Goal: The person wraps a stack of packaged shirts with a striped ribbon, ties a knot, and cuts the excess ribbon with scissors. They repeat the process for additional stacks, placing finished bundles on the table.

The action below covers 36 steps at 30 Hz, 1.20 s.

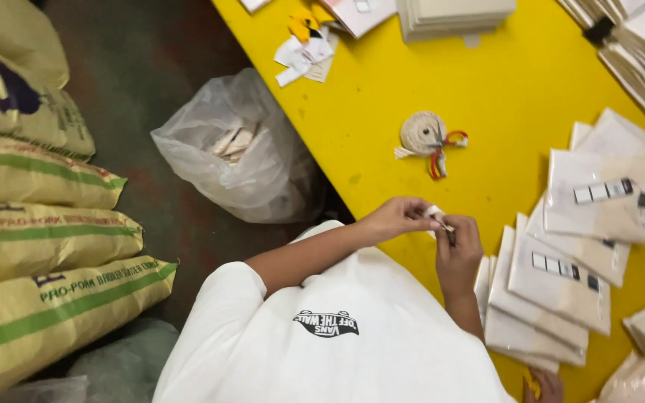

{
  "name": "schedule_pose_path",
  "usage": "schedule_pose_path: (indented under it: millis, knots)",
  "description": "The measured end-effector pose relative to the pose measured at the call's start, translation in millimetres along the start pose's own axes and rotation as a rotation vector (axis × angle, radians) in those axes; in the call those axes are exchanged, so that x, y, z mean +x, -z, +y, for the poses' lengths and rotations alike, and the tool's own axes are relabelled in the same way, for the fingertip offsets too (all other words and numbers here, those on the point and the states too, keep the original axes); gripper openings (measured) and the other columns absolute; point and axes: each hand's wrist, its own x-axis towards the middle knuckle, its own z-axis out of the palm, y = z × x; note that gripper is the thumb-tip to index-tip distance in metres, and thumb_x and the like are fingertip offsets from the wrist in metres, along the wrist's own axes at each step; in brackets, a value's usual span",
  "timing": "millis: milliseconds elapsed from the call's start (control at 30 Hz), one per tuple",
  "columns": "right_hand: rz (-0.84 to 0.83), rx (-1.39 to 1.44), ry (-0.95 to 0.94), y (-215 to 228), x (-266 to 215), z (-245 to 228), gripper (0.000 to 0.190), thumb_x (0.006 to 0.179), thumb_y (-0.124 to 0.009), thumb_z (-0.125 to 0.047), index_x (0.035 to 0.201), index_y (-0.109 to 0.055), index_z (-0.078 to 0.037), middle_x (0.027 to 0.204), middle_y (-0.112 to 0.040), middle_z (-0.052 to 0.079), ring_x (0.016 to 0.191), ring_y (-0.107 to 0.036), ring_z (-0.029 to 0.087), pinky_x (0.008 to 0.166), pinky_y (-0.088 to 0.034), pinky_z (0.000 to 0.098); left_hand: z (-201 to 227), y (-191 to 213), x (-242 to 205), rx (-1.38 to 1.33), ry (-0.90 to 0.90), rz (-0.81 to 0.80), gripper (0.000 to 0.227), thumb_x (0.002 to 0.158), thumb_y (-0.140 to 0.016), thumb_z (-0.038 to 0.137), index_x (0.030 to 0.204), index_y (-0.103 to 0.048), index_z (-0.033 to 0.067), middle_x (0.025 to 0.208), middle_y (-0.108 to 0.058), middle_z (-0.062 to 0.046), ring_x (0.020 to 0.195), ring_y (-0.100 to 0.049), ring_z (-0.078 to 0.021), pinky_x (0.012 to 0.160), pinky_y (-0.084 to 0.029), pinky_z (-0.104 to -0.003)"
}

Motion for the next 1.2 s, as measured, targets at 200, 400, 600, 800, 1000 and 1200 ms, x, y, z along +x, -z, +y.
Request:
schedule_pose_path:
  millis: [200,400,600,800,1000,1200]
  knots:
    - [-0.064,0.082,-0.188,-1,-8,-37,0.014,0.098,-0.066,0.001,0.112,-0.065,0.0,0.1,-0.059,0.014,0.102,-0.065,0.039,0.085,-0.056,0.0436,-17,14,-3,0.345,0.032,0.031,0.045,0.077,-0.093,0.031,0.112,-0.074,0.0098,0.097,-0.072,0.0,0.088,-0.066,-0.0079,0.076,-0.053,-0.02]
    - [0.126,0.296,-0.478,-12,-31,-32,0.013,0.09,-0.078,-0.007,0.103,-0.079,-0.008,0.095,-0.065,0.01,0.09,-0.068,0.023,0.083,-0.055,0.0367,4,12,-12,0.327,0.141,-0.054,0.033,0.084,-0.09,0.025,0.112,-0.075,0.0138,0.098,-0.075,0.0,0.085,-0.068,-0.0065,0.076,-0.054,-0.019]
    - [0.348,0.769,-0.787,-39,-66,3,0.054,0.085,-0.082,-0.002,0.133,-0.056,-0.006,0.1,-0.063,0.008,0.089,-0.065,0.014,0.085,-0.056,0.0299,42,-3,-13,0.4,0.188,-0.184,0.016,0.1,-0.072,0.021,0.112,-0.073,0.0106,0.096,-0.071,-0.004,0.091,-0.061,-0.0127,0.087,-0.052,-0.029]
    - [0.277,0.483,-0.753,-30,-79,-11,0.023,0.091,-0.079,-0.008,0.112,-0.07,-0.003,0.098,-0.066,0.011,0.094,-0.069,0.019,0.08,-0.055,0.0283,44,-10,-9,0.504,0.248,-0.35,0.017,0.104,-0.065,0.024,0.113,-0.069,0.0116,0.096,-0.066,-0.005,0.094,-0.057,-0.0171,0.088,-0.049,-0.033]
    - [0.199,0.344,-0.784,-33,-86,-12,0.018,0.099,-0.069,-0.012,0.114,-0.063,-0.003,0.105,-0.066,0.015,0.109,-0.067,0.033,0.091,-0.056,0.0485,37,-21,-7,0.602,0.196,-0.388,0.015,0.105,-0.061,0.023,0.113,-0.067,0.0119,0.099,-0.066,-0.009,0.098,-0.06,-0.0225,0.089,-0.053,-0.04]
    - [0.214,0.242,-0.765,-24,-70,-26,0.011,0.102,-0.061,-0.01,0.111,-0.059,-0.005,0.103,-0.063,0.014,0.108,-0.067,0.035,0.092,-0.056,0.0504,56,-34,-11,0.832,-0.123,-0.291,0.01,0.097,-0.072,0.008,0.106,-0.075,0.0097,0.096,-0.07,-0.012,0.09,-0.073,-0.0297,0.08,-0.062,-0.038]
